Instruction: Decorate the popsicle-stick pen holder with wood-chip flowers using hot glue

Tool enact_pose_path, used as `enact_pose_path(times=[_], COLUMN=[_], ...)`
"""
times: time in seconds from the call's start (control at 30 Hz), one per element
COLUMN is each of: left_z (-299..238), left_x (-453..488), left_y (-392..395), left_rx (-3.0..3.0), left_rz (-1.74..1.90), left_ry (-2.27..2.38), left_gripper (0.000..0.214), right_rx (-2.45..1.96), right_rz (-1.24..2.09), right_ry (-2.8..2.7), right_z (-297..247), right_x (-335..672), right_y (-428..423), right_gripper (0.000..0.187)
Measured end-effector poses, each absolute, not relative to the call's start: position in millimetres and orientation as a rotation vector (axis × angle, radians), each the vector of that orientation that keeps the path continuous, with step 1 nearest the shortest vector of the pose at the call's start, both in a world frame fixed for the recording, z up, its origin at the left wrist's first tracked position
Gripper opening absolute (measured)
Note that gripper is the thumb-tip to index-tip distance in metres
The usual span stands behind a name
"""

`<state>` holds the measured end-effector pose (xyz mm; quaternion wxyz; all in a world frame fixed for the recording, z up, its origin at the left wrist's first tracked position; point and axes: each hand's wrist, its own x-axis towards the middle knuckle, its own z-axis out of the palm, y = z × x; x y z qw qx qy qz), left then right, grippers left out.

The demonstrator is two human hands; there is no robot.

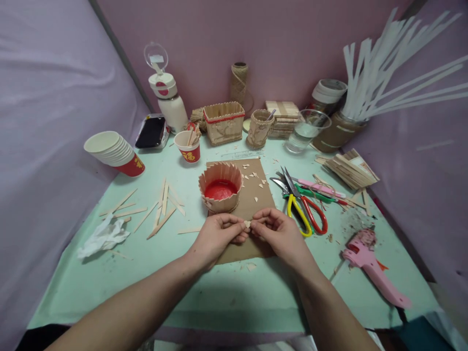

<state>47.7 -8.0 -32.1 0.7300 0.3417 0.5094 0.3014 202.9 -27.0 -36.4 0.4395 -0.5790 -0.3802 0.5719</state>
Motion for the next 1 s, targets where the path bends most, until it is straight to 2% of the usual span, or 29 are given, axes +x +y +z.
enact_pose_path(times=[0.17,0.33,0.57,0.7,0.87,1.0], left_z=[-31.5,-31.6,-31.6,-31.6,-29.0,-27.0], left_x=[46.2,46.1,46.8,46.1,45.9,46.7], left_y=[-8.2,-8.2,-8.0,-7.3,-5.8,-5.5], left_rx=[0.798,0.851,0.857,0.856,0.827,0.798], left_rz=[0.657,0.658,0.671,0.669,0.656,0.638], left_ry=[1.147,1.149,1.135,1.137,1.138,1.153], left_gripper=[0.024,0.026,0.027,0.029,0.032,0.033], right_rx=[-1.459,-1.578,-1.694,-1.692,-1.873,-1.941], right_rz=[1.340,1.016,0.701,0.613,0.314,0.219], right_ry=[-1.080,-1.474,-1.978,-2.196,-2.127,-2.146], right_z=[-27.4,-1.3,6.5,-6.8,-7.1,-6.8], right_x=[206.4,224.9,227.7,226.5,261.6,291.8], right_y=[-29.4,-16.8,40.2,68.0,119.1,163.1], right_gripper=[0.023,0.010,0.021,0.018,0.020,0.019])
